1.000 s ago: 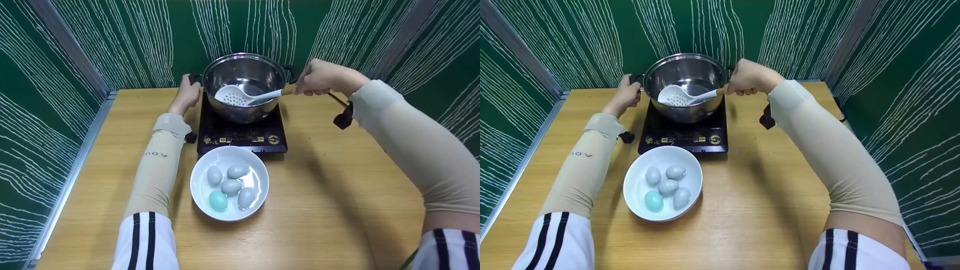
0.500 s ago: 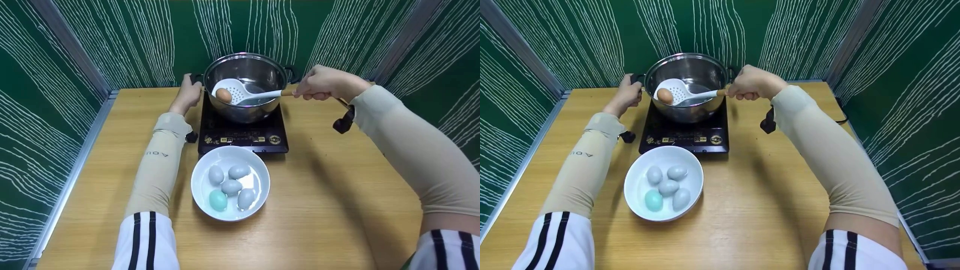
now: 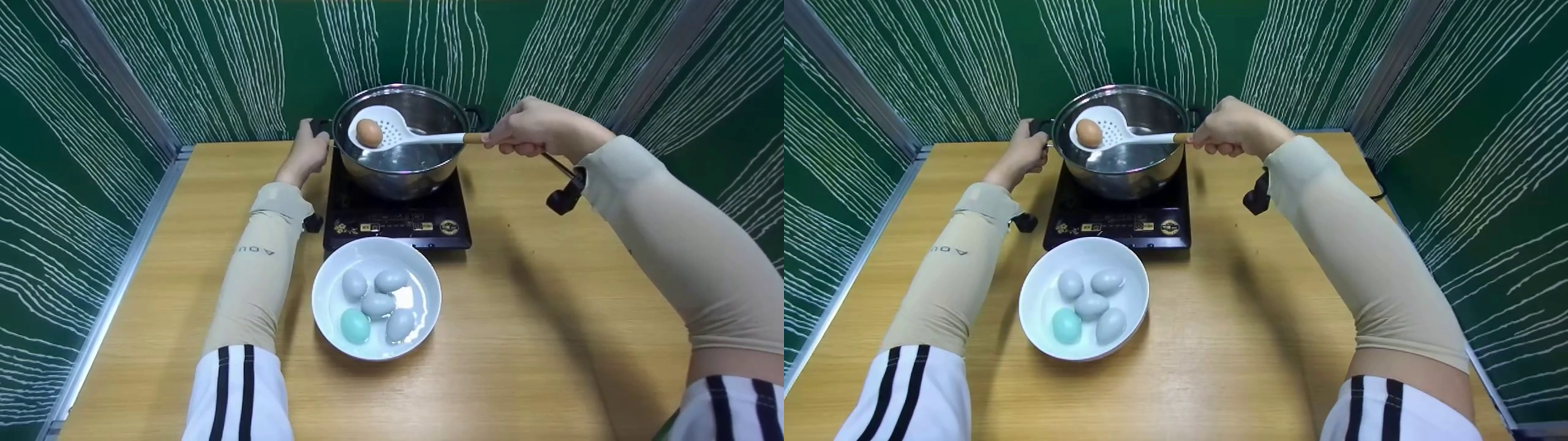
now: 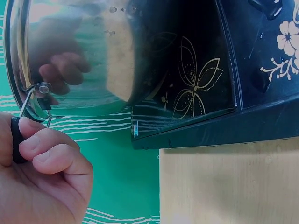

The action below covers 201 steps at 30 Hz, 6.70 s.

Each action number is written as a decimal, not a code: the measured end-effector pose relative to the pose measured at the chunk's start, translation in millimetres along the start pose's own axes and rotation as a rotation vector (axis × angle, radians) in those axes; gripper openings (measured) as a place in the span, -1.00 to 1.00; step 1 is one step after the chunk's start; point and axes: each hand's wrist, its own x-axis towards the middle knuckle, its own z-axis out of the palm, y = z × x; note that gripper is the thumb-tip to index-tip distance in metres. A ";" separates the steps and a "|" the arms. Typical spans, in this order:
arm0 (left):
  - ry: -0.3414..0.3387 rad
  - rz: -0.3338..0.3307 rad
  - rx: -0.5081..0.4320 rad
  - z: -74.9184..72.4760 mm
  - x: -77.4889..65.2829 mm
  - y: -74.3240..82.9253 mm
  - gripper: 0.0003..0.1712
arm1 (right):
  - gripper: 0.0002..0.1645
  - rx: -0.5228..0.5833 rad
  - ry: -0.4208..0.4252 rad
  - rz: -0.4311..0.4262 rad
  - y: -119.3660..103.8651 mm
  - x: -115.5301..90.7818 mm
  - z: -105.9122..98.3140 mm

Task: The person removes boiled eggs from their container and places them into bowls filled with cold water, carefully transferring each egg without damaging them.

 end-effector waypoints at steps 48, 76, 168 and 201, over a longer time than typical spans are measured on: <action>0.018 0.040 0.007 2.0 6.9 -6.2 -0.36 | -0.61 0.048 0.009 -0.098 10.7 -59.4 -1.8; 0.046 0.068 0.030 4.4 8.1 -9.4 -0.38 | -0.57 -0.057 -0.047 -0.163 33.0 -77.6 7.3; -0.020 0.007 -0.053 2.8 -17.8 11.8 -0.44 | -0.81 -0.376 -0.193 -0.406 48.1 -89.1 76.8; -0.015 0.038 -0.009 0.0 6.5 -6.8 -0.34 | -0.79 -0.318 -0.053 -0.390 55.4 -87.7 50.9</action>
